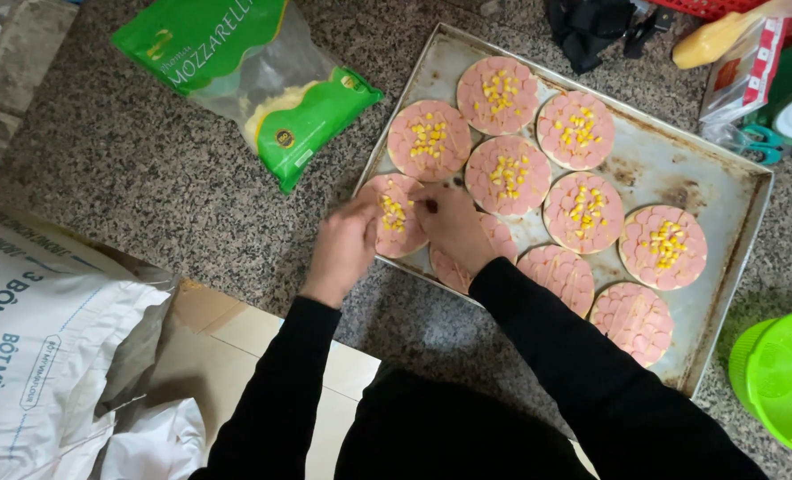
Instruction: Topping dough bases with corn kernels and frying bread rolls in a pan.
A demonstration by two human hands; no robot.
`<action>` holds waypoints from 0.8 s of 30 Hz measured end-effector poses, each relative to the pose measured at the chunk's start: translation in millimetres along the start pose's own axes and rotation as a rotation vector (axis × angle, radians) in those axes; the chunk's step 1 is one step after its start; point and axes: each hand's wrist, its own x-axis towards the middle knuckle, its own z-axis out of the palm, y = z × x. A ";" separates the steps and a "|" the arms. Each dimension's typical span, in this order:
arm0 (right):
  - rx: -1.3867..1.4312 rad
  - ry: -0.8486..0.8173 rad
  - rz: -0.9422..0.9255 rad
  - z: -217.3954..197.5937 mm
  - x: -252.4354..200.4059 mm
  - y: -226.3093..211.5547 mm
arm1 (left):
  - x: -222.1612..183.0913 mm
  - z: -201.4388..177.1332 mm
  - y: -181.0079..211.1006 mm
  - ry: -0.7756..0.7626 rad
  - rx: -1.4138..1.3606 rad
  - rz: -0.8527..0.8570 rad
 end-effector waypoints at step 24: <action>0.031 0.014 -0.160 1.2 -4.9 -30.4 | 39.7 1.1 -2.9 0.060 0.148 0.035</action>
